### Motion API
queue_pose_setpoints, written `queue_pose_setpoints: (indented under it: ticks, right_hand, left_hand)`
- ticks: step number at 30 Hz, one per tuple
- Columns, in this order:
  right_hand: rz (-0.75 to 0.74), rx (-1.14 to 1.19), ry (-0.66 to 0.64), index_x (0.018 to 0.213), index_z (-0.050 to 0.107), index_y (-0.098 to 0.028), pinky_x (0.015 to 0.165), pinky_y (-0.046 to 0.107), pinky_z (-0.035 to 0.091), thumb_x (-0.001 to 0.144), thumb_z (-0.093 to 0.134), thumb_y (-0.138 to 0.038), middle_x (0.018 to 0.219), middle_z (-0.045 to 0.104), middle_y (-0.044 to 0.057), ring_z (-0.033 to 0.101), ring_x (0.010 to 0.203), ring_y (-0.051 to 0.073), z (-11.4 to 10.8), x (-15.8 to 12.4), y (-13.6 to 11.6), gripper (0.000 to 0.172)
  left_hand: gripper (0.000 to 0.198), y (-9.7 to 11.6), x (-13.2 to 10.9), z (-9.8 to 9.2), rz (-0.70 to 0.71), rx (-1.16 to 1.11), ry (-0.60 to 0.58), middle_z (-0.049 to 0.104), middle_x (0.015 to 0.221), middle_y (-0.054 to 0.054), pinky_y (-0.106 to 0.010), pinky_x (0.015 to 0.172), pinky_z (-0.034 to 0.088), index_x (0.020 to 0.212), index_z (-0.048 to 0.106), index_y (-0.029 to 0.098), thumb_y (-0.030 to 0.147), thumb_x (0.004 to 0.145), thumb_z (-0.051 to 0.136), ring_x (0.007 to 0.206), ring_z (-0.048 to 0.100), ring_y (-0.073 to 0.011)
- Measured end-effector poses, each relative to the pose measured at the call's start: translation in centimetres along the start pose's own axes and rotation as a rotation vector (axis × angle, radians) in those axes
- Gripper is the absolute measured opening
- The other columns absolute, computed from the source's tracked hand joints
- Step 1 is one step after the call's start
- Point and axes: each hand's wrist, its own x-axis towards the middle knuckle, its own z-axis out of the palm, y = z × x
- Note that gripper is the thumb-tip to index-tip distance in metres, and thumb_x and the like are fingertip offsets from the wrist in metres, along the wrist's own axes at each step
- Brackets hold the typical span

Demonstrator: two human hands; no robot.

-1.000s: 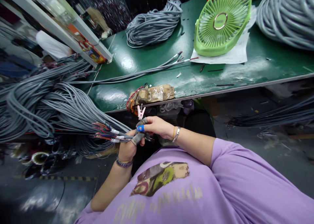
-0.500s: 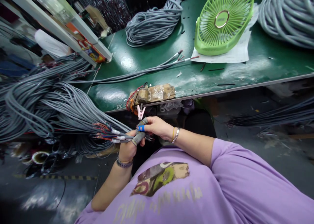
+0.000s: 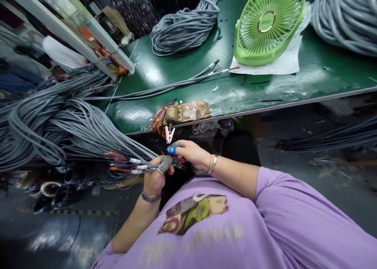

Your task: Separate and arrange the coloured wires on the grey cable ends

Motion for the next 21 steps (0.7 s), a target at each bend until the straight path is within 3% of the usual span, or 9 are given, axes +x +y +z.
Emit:
queue_pose_setpoints:
  ticks: [6, 11, 15, 21]
  right_hand:
    - [0.079, 0.078, 0.016, 0.078, 0.058, -0.015, 0.048, 0.016, 0.045, 0.064, 0.079, -0.037, 0.07, 0.057, -0.003, 0.047, 0.052, 0.004, -1.2, -0.3, -0.7, 0.033]
    - [0.114, 0.003, -0.042, 0.078, 0.06, -0.014, 0.044, 0.016, 0.045, 0.066, 0.077, -0.028, 0.067, 0.057, -0.003, 0.044, 0.048, 0.003, -0.6, -0.4, -1.2, 0.025]
    - [0.088, -0.103, -0.009, 0.07, 0.057, -0.014, 0.043, 0.017, 0.042, 0.07, 0.071, -0.023, 0.052, 0.047, -0.006, 0.044, 0.044, 0.005, 0.0, -0.2, -0.9, 0.017]
    - [-0.012, -0.127, 0.096, 0.07, 0.058, -0.014, 0.044, 0.017, 0.042, 0.066, 0.074, -0.024, 0.055, 0.05, -0.006, 0.043, 0.046, 0.005, 0.1, -0.3, 0.1, 0.019]
  left_hand:
    - [0.029, -0.4, 0.0, -0.1, -0.005, -0.046, 0.042, 0.056, 0.053, 0.002, -0.021, 0.046, 0.039, 0.061, 0.061, 0.016, 0.032, 0.085, 0.06, 0.047, 0.05, -0.0091]
    - [0.029, -0.2, 0.1, 0.0, 0.0, -0.034, 0.036, 0.056, 0.053, 0.002, -0.022, 0.047, 0.04, 0.06, 0.061, 0.016, 0.031, 0.084, 0.06, 0.047, 0.05, -0.009]
    - [0.031, -0.2, 0.0, 0.0, -0.014, -0.001, 0.039, 0.056, 0.053, 0.001, -0.022, 0.047, 0.041, 0.058, 0.06, 0.016, 0.033, 0.084, 0.059, 0.048, 0.05, -0.0091]
    - [0.029, -0.5, 0.0, 0.2, -0.006, 0.014, 0.076, 0.057, 0.054, 0.001, -0.022, 0.047, 0.042, 0.06, 0.061, 0.016, 0.034, 0.084, 0.06, 0.048, 0.051, -0.0096]
